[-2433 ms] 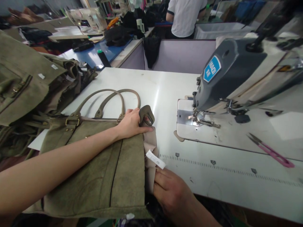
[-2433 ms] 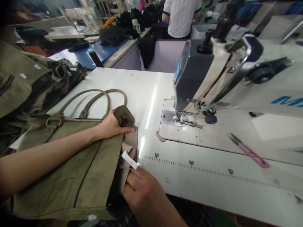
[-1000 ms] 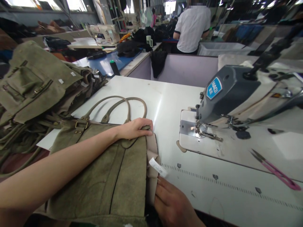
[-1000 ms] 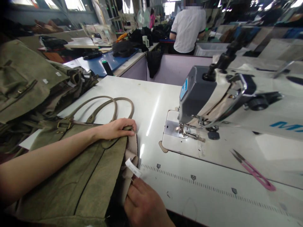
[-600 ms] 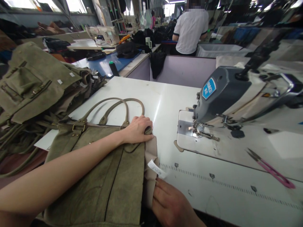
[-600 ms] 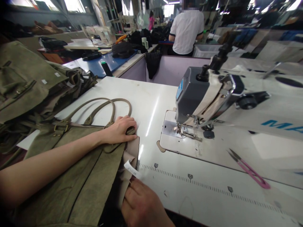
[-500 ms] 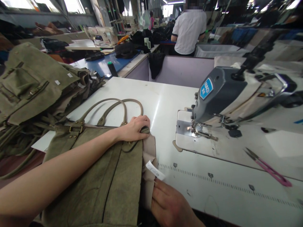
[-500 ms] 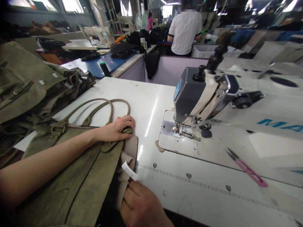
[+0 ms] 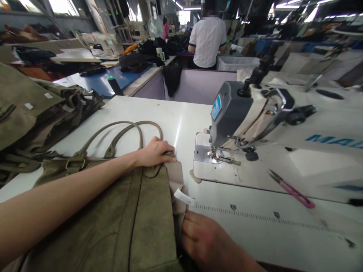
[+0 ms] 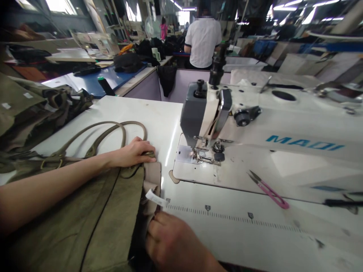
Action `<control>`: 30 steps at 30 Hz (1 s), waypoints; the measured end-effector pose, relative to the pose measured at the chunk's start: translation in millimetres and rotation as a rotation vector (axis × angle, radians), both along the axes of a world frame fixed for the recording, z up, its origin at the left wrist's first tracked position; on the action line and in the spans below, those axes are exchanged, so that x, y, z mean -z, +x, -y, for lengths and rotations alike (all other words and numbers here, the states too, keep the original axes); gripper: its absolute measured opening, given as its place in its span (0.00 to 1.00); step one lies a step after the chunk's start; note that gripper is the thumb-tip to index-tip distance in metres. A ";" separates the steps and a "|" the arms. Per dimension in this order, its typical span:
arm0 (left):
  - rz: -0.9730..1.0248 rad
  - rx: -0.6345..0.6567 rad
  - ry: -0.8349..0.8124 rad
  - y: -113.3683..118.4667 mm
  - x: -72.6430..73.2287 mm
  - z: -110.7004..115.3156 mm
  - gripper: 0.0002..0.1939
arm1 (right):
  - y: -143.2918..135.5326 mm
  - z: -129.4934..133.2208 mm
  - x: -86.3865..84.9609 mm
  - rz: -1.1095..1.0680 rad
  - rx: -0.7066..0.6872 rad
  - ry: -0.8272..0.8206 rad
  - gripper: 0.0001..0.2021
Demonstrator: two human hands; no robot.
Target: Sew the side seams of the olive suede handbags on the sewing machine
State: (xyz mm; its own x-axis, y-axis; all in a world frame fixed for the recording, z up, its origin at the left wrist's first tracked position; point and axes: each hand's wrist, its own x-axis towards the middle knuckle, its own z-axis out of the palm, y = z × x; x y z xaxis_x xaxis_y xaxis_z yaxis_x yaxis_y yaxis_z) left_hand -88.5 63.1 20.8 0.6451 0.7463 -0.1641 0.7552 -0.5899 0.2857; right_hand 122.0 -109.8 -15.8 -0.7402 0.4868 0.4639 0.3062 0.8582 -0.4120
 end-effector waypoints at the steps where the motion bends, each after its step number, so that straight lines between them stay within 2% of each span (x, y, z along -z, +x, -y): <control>1: -0.015 0.005 0.025 14.3 1.2 -4.9 0.14 | 9.9 -2.6 -2.1 0.036 0.015 -0.042 0.20; 6: 0.013 0.024 0.103 85.1 5.6 -27.0 0.13 | 48.6 -7.0 -6.2 0.029 0.190 -0.208 0.16; 10: 0.013 0.054 0.101 115.0 6.8 -37.8 0.14 | 56.0 -4.4 -1.7 -0.029 0.231 -0.237 0.16; 16: 0.003 0.087 0.142 116.4 10.5 -46.0 0.15 | 52.2 -5.6 -1.7 -0.126 0.313 -0.363 0.14; 19: 0.018 0.101 0.177 115.1 13.8 -51.4 0.14 | 51.1 -9.3 -3.0 -0.144 0.351 -0.402 0.16; 26: 0.058 0.176 0.197 129.1 22.6 -71.1 0.06 | 46.7 -17.6 0.6 -0.201 0.411 -0.334 0.16; 30: 0.074 0.188 0.170 123.7 18.0 -59.9 0.09 | 45.3 -13.1 0.1 -0.161 0.402 -0.337 0.16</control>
State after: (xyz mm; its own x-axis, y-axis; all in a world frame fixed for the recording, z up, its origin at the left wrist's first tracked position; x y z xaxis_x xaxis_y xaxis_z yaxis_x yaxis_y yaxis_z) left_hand 35.2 123.0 2.8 0.7809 0.6246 0.0063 0.6081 -0.7625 0.2211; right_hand 167.3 -96.7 -15.9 -0.3975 0.8580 0.3254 0.4935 0.4988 -0.7125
